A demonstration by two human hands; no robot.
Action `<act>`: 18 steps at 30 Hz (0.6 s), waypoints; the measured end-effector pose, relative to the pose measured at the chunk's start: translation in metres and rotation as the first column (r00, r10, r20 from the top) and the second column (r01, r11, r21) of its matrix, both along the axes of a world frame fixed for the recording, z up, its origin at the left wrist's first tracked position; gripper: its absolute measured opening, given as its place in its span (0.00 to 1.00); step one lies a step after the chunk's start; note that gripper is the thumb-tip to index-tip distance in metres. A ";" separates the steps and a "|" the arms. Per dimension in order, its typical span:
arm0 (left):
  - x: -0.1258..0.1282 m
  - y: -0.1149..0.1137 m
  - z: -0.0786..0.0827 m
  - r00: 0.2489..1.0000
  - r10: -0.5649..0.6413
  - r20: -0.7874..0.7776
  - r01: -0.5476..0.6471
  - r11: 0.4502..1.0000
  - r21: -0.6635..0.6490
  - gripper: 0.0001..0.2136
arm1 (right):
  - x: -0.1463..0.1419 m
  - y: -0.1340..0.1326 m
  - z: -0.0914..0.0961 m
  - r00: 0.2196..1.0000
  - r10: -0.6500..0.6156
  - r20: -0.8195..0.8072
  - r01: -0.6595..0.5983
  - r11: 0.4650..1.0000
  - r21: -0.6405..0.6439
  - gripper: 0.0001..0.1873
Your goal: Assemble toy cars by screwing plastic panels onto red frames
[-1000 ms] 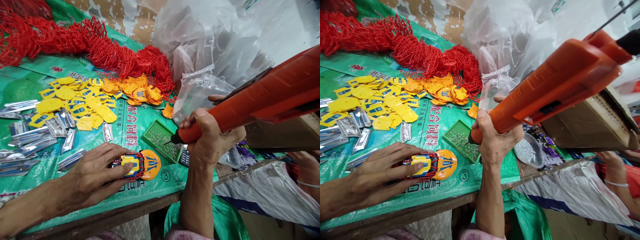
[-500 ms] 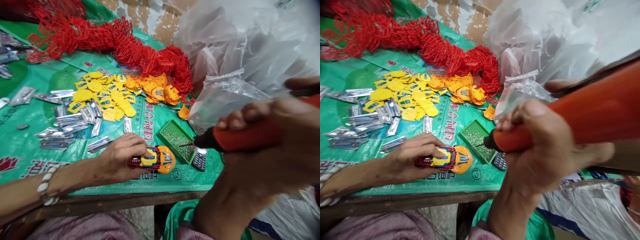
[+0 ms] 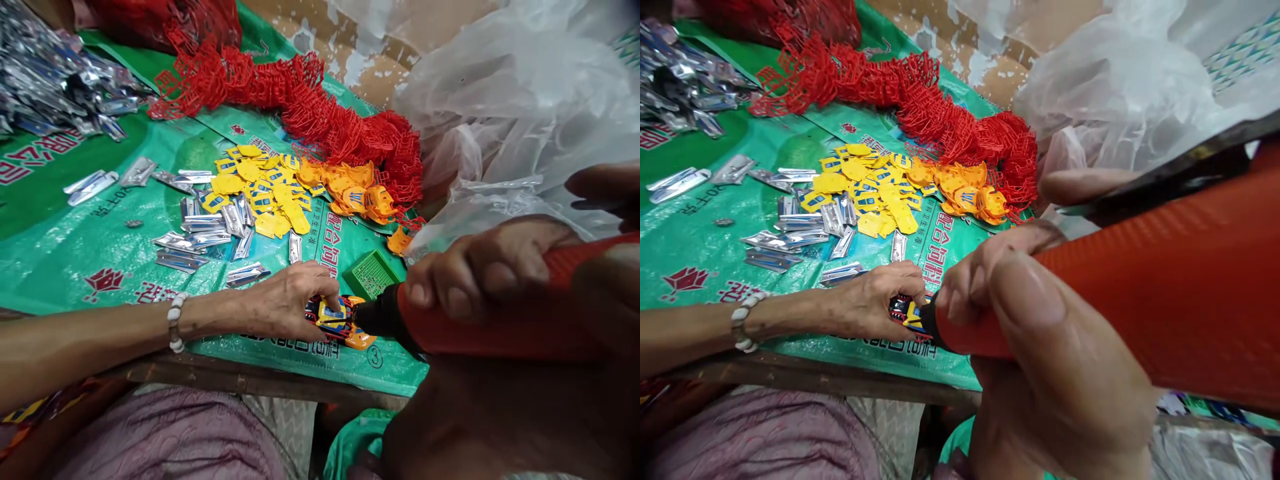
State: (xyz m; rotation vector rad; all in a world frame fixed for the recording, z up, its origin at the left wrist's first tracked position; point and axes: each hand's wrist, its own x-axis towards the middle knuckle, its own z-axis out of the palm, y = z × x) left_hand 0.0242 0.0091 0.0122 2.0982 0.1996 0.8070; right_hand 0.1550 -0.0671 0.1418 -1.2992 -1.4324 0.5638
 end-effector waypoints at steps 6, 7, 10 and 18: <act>0.001 -0.001 0.002 1.000 0.009 -0.022 -0.008 0.998 0.057 0.12 | 0.007 -0.004 0.000 0.971 0.039 -0.236 -0.052 0.997 -0.048 0.15; 0.001 -0.001 0.003 0.999 0.010 -0.034 -0.007 0.998 0.065 0.12 | 0.008 -0.004 0.000 0.972 0.051 -0.229 -0.066 0.996 -0.058 0.13; 0.001 -0.001 0.005 0.998 0.011 -0.059 -0.006 0.997 0.082 0.10 | 0.006 -0.005 0.001 0.989 0.064 -0.131 -0.063 0.998 0.016 0.09; 0.002 -0.002 0.007 0.998 0.010 -0.069 -0.003 0.995 0.101 0.08 | 0.001 -0.002 0.000 0.992 0.025 -0.123 -0.019 0.999 0.045 0.14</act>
